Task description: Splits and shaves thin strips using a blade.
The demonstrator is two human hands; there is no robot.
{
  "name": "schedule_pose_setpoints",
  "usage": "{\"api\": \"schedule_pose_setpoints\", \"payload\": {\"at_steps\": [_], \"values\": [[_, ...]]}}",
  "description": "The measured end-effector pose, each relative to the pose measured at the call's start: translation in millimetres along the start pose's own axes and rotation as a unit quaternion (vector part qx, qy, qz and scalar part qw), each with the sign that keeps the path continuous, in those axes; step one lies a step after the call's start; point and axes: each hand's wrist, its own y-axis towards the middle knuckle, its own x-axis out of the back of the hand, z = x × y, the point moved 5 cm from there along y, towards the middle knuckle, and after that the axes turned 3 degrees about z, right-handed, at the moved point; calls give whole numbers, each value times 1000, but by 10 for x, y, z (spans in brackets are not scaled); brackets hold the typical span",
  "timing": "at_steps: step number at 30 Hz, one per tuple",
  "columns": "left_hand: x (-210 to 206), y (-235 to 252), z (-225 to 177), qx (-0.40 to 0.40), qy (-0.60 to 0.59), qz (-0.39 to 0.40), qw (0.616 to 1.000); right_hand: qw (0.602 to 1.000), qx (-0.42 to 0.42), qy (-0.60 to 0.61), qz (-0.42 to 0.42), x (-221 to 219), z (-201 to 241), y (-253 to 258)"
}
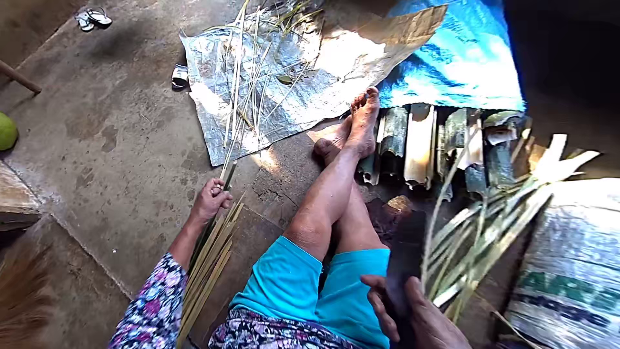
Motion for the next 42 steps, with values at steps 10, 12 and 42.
{"api": "schedule_pose_setpoints", "payload": {"at_steps": [10, 12, 42], "values": [[-630, 200, 1567, -180, -145, 387, 893, 976, 49, -207, -52, -109, 477, -263], [-1015, 37, 1784, -152, -72, 464, 870, 968, 25, -249, -31, -103, 494, -372], [-1392, -347, 2222, -302, 17, 426, 853, 942, -126, -280, 132, -299, -24, -693]]}}
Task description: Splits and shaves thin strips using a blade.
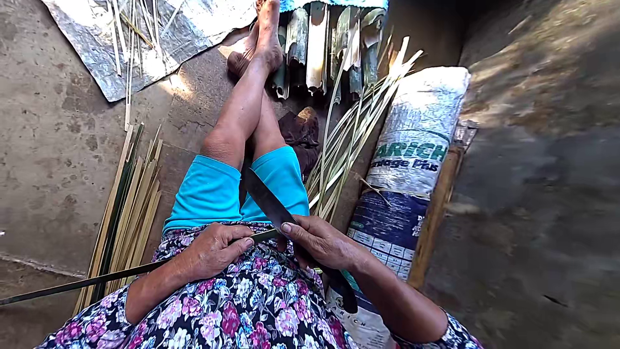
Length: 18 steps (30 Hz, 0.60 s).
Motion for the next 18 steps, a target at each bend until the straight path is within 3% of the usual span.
{"api": "schedule_pose_setpoints", "payload": {"at_steps": [11, 18], "values": [[-7, 15, -21, 19, 9, -3, 1000, 1000, 10, 9, -5, 13, -39, 11], [-7, -1, -21, -14, -8, -12, 1000, 999, 32, -34, -9, 8, 11, 11]]}}
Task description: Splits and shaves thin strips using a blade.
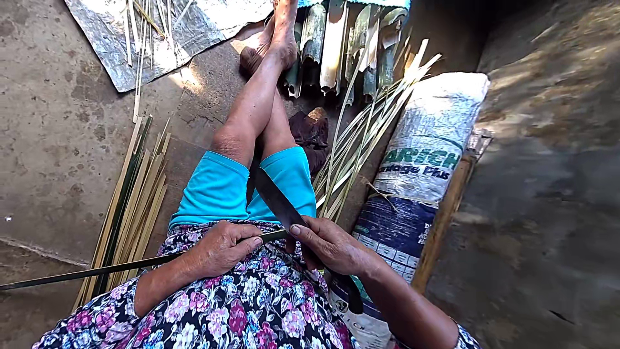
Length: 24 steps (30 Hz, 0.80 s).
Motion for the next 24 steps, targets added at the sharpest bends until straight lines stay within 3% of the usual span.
{"api": "schedule_pose_setpoints", "payload": {"at_steps": [17, 24], "values": [[-84, -21, 34, -20, -25, -7, 999, 997, 47, -56, -12, -103, -69, -41], [-123, -14, 62, -22, 23, -2, 999, 997, 61, 38, -25, -166, -208, -58]]}}
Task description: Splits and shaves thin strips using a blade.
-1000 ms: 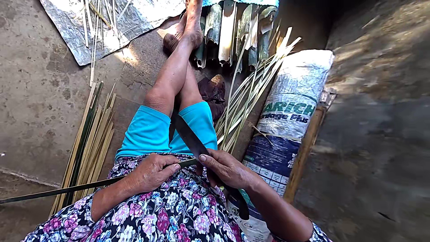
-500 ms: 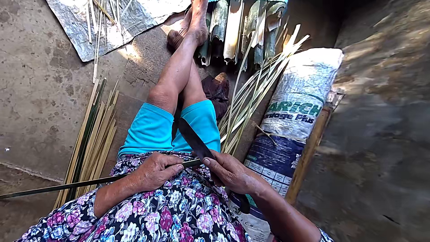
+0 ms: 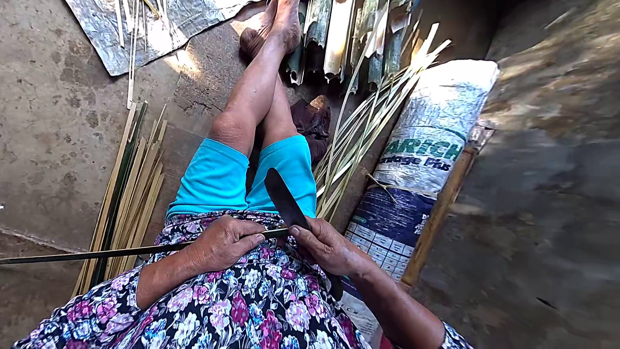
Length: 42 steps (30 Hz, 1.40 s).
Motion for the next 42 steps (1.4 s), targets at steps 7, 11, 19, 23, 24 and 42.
{"api": "schedule_pose_setpoints", "payload": {"at_steps": [7, 11, 19, 23, 24, 42], "values": [[7, 10, -5, -26, 17, -9, 999, 998, -11, 69, -3, -8, -2, 27], [24, 13, -14, -35, 11, -34, 999, 992, 25, 112, -45, -30, -16, 80], [21, 24, -19, -46, 38, -22, 998, 991, -24, 127, 40, -10, -3, 184], [35, 45, -7, -6, 15, -25, 1000, 992, -20, 128, 2, -66, 7, 261], [22, 44, -11, 0, 5, -26, 1000, 991, -28, 129, 5, -61, 10, 258], [945, 647, -594, -160, -185, -143, 959, 964, 229, -58, -117, 438, 1003, 512]]}}
